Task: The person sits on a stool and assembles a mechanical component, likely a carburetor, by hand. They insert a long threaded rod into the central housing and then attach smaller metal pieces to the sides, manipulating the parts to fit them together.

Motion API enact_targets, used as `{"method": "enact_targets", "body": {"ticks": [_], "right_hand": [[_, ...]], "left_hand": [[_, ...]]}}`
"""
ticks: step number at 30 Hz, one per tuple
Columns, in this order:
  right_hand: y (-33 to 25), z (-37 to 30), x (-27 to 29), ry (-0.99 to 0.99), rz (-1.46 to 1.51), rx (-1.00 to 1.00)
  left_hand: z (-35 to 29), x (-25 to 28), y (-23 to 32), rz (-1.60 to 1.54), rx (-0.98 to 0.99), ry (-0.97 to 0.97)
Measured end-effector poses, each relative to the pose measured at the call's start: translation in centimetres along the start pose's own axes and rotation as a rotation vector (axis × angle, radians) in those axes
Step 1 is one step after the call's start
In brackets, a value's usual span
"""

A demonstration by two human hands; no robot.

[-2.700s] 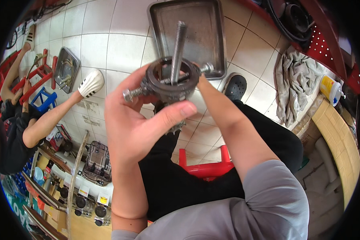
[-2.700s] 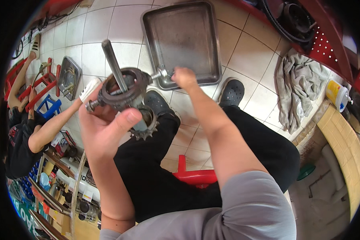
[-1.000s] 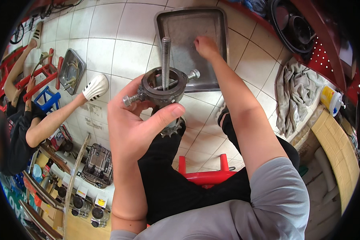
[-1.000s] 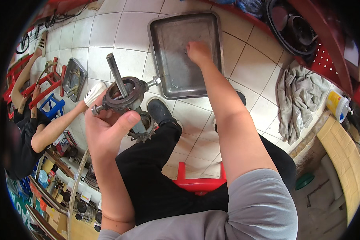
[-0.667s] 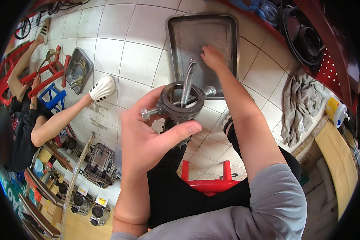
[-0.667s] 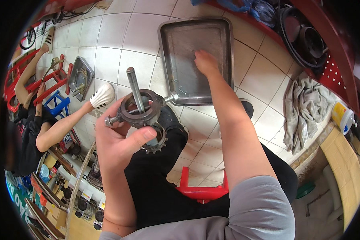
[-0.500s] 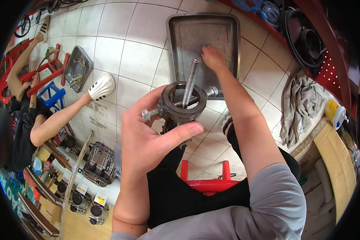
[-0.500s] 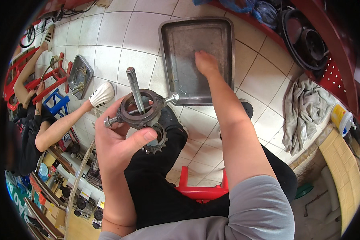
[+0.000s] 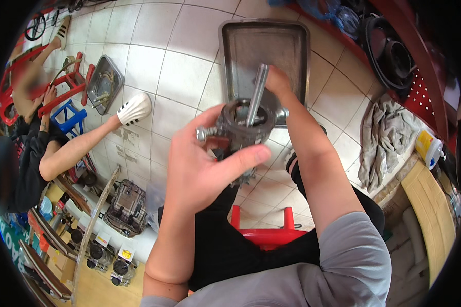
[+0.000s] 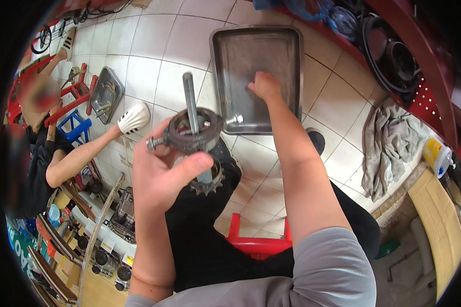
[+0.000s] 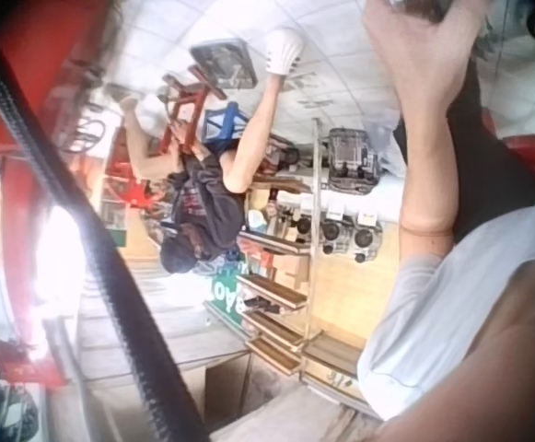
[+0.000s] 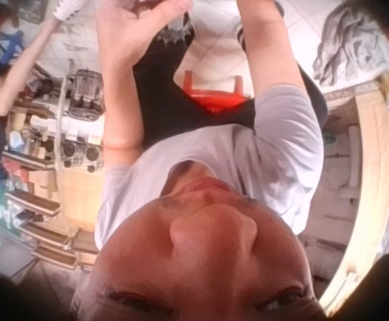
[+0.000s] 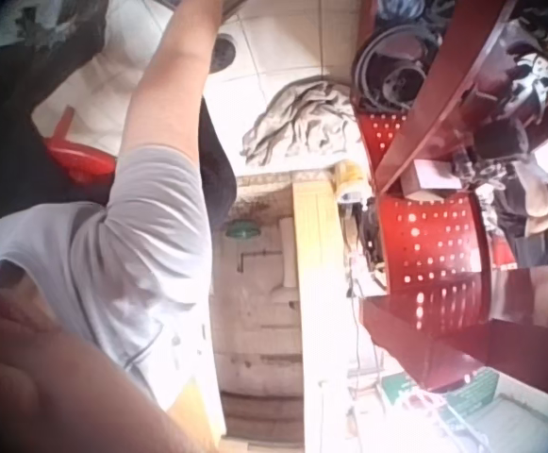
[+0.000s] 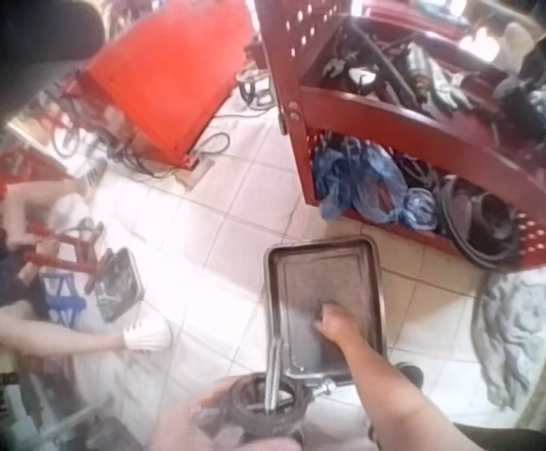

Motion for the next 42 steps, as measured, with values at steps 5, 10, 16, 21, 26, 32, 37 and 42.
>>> {"method": "enact_targets", "body": {"ticks": [5, 10, 16, 21, 26, 32, 37, 42], "right_hand": [[1.6, -1.5, 0.5, -0.088, 0.716, -0.133], [-3.2, -6.4, 9.1, -0.172, 1.446, -0.155], [-9.0, -14.8, 28.3, -0.064, 1.535, 0.168], [-13.8, -31.5, 38.0, 0.147, 1.216, 0.444], [-14.1, -43.2, 35.1, 0.069, 0.964, 0.462], [-12.1, -46.6, 31.1, 0.163, 0.921, 0.448], [-11.6, -46.0, 30.4, 0.201, 0.905, 0.496], [-12.4, -44.5, 30.3, 0.261, 0.804, 0.563]], "left_hand": [[0.0, -1.7, 0.5, -0.134, 0.016, -0.046], [-0.7, -2.4, -0.2, -0.252, -0.017, -0.071], [-2.7, -4.6, 1.3, -0.513, -0.082, -0.117], [-5.7, -6.3, 2.3, -0.417, -0.159, -0.225], [-9.0, -6.1, 2.9, -0.381, -0.434, -0.101], [-15.0, -8.0, 4.9, -0.449, -0.5, -0.047], [-16.0, -8.3, 4.4, -0.588, -0.428, -0.048], [-14.4, -7.8, 4.0, -0.644, -0.429, -0.054]]}}
Point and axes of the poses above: each hand's wrist, its own z-axis towards the middle knuckle, its own x-axis out of the back of the hand, y = z × x, the point moved 10 cm from there along z, towards the middle knuckle, and after that the axes turned 8 degrees about -x, right-handed, at the moved point
